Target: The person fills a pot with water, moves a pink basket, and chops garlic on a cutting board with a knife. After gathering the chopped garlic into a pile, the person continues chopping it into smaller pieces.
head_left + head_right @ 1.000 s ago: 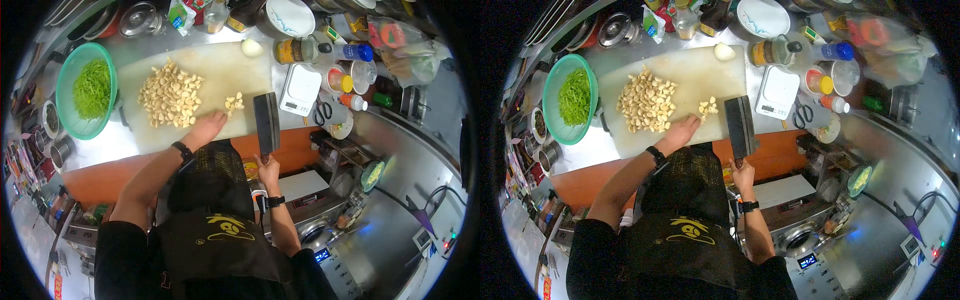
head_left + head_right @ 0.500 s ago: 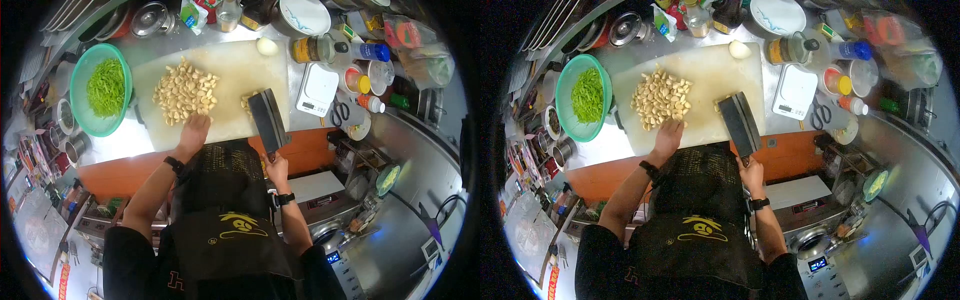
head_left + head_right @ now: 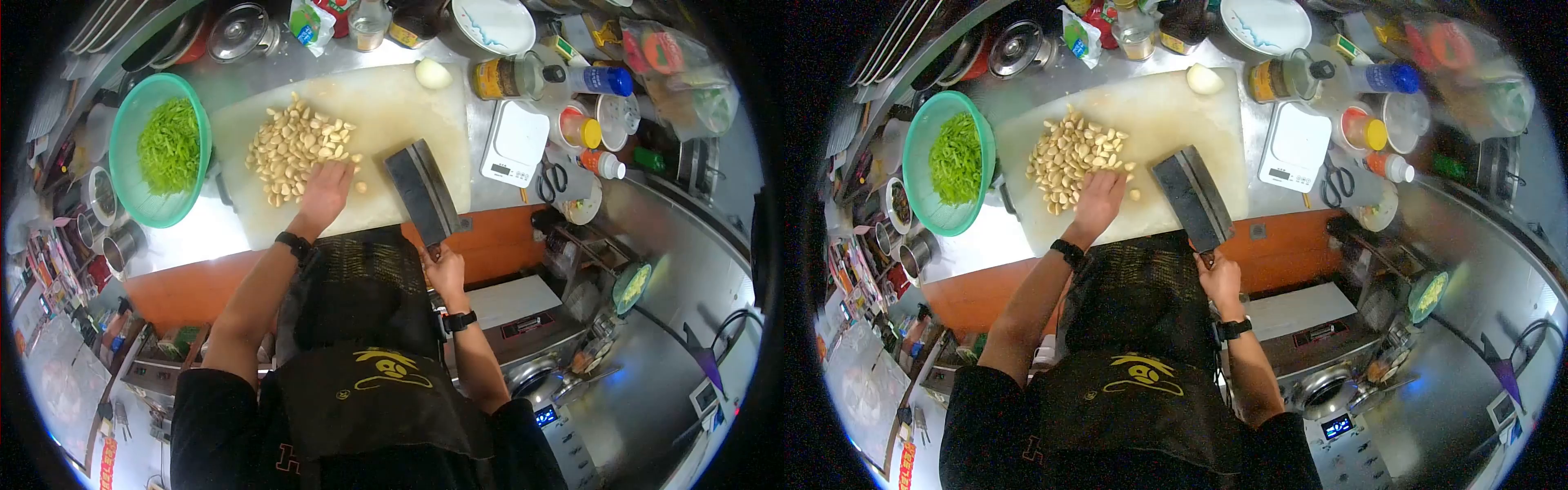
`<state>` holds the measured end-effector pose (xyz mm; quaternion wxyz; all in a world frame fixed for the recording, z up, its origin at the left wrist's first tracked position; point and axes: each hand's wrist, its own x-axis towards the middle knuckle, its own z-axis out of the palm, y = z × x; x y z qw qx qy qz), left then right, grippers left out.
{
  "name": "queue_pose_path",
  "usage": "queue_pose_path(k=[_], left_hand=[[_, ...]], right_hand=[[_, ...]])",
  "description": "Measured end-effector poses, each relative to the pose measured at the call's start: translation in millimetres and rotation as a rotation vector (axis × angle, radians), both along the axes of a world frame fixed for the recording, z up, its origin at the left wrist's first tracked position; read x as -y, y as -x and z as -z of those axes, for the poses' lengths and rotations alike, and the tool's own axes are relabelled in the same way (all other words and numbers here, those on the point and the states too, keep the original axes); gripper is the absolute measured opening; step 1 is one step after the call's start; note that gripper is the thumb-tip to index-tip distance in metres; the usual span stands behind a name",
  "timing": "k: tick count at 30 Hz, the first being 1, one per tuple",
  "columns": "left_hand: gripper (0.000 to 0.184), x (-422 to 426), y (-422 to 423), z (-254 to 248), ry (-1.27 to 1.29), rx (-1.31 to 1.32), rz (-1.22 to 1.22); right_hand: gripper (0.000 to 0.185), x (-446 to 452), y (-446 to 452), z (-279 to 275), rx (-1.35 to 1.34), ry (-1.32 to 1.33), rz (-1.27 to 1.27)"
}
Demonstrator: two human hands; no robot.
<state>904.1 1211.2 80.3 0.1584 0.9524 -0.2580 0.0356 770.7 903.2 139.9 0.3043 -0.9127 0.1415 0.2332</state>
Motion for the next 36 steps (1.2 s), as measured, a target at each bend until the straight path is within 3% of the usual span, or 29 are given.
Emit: queue_pose_path(k=[7, 10, 13, 20, 26, 30, 36], left_hand=[[0.029, -9.5, -3.6, -12.8, 0.158, -0.031, -0.079], [0.032, -8.2, -25.0, -26.1, 0.298, -0.071, -0.294], [0.041, 34.9, -54.7, -32.3, 0.298, -0.029, -0.206], [0.075, 80.7, -56.0, -6.9, -0.047, -0.259, -0.015], [0.079, 92.6, -60.3, -2.1, -0.235, -0.246, 0.019], [0.081, 98.9, -60.5, 4.5, -0.307, -0.256, 0.022], [0.077, 94.0, -65.1, 14.2, -0.237, -0.252, 0.03]], right_hand=[[0.031, -1.3, 13.2, 13.2, 0.041, 0.131, -0.14], [0.029, -4.9, 15.6, 26.5, 0.025, 0.154, -0.28], [0.029, -9.5, 21.8, 43.8, 0.021, 0.164, -0.368], [0.03, -5.3, 27.7, 56.5, -0.117, 0.206, -0.386], [0.033, -5.0, 31.1, 89.5, -0.236, 0.102, -0.416], [0.028, -18.2, 42.4, 79.4, -0.268, -0.017, -0.308], [0.032, -20.8, 45.5, 79.9, -0.314, 0.061, -0.333]])
